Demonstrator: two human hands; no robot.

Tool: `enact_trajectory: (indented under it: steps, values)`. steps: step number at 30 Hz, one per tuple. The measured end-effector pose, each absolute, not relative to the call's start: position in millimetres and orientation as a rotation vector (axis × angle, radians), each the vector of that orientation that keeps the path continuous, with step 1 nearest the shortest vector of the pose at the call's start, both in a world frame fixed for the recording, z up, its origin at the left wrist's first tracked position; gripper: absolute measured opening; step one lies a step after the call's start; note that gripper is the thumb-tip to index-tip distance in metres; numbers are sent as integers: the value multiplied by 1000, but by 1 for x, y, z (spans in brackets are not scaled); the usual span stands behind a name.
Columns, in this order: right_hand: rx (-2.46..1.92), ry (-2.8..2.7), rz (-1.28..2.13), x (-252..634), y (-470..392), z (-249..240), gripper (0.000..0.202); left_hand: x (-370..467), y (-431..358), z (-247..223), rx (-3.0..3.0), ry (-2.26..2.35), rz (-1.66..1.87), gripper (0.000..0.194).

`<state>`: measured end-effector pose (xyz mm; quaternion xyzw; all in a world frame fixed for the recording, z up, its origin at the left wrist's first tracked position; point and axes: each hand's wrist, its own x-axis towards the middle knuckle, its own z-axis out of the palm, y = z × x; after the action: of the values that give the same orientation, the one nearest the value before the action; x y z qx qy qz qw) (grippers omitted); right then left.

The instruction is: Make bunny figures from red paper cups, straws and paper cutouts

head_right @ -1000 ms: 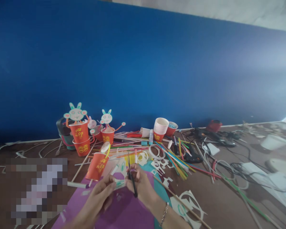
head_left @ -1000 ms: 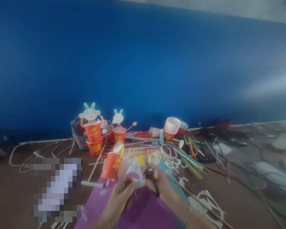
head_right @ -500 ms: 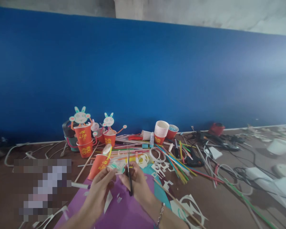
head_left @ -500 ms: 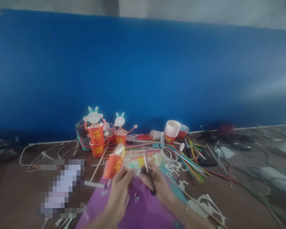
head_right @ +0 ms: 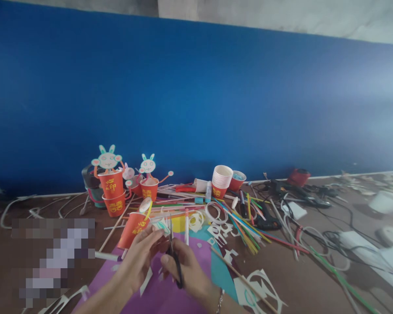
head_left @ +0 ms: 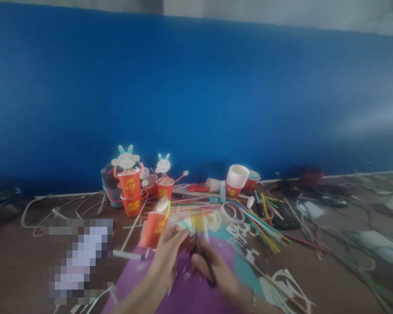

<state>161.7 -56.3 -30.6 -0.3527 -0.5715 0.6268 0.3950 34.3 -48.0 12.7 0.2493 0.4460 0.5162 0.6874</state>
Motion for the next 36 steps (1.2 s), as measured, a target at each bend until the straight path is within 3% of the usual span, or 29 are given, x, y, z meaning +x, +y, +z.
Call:
enact_trajectory:
  steps: [15,36]
  values:
    - [-850,-1376,1576,162,-56,-31,48,33,-49,2,588,997,1206,30]
    - [-959,-1367,1553,162,-57,-31,51,32,-46,2,560,956,1214,29]
